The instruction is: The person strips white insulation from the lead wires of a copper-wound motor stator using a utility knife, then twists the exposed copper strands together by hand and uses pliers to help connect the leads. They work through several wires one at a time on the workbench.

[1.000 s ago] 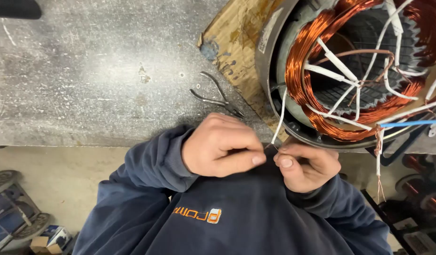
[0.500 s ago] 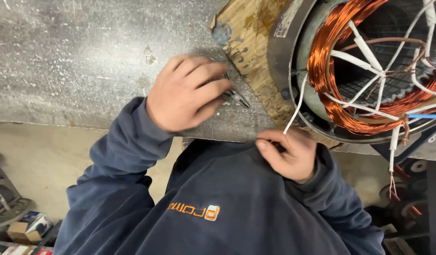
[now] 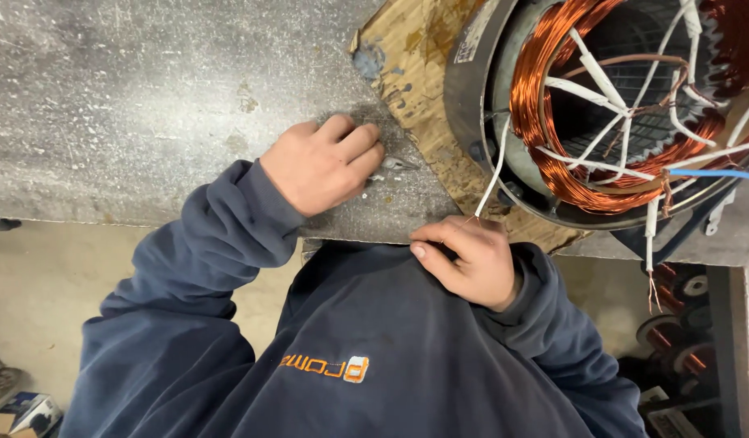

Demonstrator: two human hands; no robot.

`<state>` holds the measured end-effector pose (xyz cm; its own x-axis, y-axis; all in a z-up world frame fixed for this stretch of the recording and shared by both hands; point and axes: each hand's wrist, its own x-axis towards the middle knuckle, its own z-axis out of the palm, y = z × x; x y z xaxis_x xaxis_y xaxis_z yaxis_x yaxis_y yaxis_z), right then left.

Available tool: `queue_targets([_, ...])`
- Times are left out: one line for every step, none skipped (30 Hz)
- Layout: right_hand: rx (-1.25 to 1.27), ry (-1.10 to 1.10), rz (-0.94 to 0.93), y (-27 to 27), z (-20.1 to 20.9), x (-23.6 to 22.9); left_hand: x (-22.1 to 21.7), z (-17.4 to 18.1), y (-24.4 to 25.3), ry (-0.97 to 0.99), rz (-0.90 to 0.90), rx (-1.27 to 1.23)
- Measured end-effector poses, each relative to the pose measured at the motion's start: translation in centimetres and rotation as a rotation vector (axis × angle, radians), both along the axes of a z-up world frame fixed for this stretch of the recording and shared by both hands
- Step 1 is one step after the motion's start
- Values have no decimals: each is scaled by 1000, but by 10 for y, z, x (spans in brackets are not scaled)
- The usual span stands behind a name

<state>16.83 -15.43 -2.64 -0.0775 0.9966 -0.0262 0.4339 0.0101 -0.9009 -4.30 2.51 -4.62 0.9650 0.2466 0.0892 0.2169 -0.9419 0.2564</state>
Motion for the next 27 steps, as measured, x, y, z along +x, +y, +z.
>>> queue_targets([-1, -2, 1, 0, 0, 0, 0, -1, -1, -2, 1, -1])
queue_targets([-10, 2, 3, 0, 0, -1, 0, -3, -3, 31, 8, -22])
queue_targets([-20, 6, 6, 0, 0, -1, 0, -4, -4, 65, 15, -44])
queue_targets([-21, 4, 7, 0, 1, -1, 1, 1, -4, 63, 16, -46])
queue_targets([-27, 4, 7, 1, 1, -1, 3, 7, -3, 95, 69, -172])
queue_targets([-33, 5, 7, 1, 1, -1, 5, 13, -3, 127, 123, -300])
queue_targets([-34, 4, 11, 1, 2, 0, 4, 11, -6, 126, 127, -301])
queue_targets([-28, 5, 12, 1, 3, 1, 4, 9, -8, 95, 159, -344])
queue_targets([-18, 12, 12, 2, 3, 1, 3, 8, -9, 69, 190, -382])
queue_targets([-16, 17, 14, 2, 3, 3, 6, 7, -11, 74, 193, -379])
queue_targets([-12, 13, 24, 4, 3, 3, 5, 6, -14, 129, 214, -437])
queue_targets([-9, 8, 34, 5, 2, 3, 4, 6, -18, 183, 236, -496])
queue_targets([-13, 24, 49, 4, 1, 3, 2, 4, -22, 195, 254, -501])
queue_targets([-28, 25, 51, 2, 0, 3, 0, 3, -25, 207, 237, -521])
queue_targets([-39, 20, 45, 1, -2, 5, 0, 1, -26, 214, 211, -535])
queue_targets([-39, 29, 53, 1, -3, 5, -2, 4, -24, 222, 221, -536])
queue_targets([-49, 50, 56, 1, -3, 6, -3, 7, -24, 70, 202, -654])
queue_targets([-59, 71, 60, 0, -3, 7, -4, 11, -23, -85, 184, -767])
queue_targets([-61, 76, 61, 0, -4, 7, -6, 16, -23, -80, 187, -768])
queue_targets([-69, 77, 68, -1, -4, 8, -7, 21, -22, -130, 139, -927])
queue_targets([-75, 74, 74, -1, -4, 9, -7, 26, -21, -184, 86, -1083])
queue_targets([-74, 75, 73, -2, -6, 10, -8, 31, -18, -183, 86, -1082])
queue_targets([-79, 59, 77, -3, -8, 10, -9, 35, -16, -172, 27, -1104])
queue_targets([-83, 43, 81, -5, -9, 11, -10, 39, -13, -161, -32, -1125])
queue_targets([-85, 41, 77, -5, -10, 11, -9, 45, -9, -160, -36, -1128])
queue_targets([-80, 32, 82, -6, -10, 11, -9, 51, -5, -128, -67, -1095])
queue_targets([-71, 22, 87, -5, -10, 11, -9, 57, 0, -98, -98, -1060])
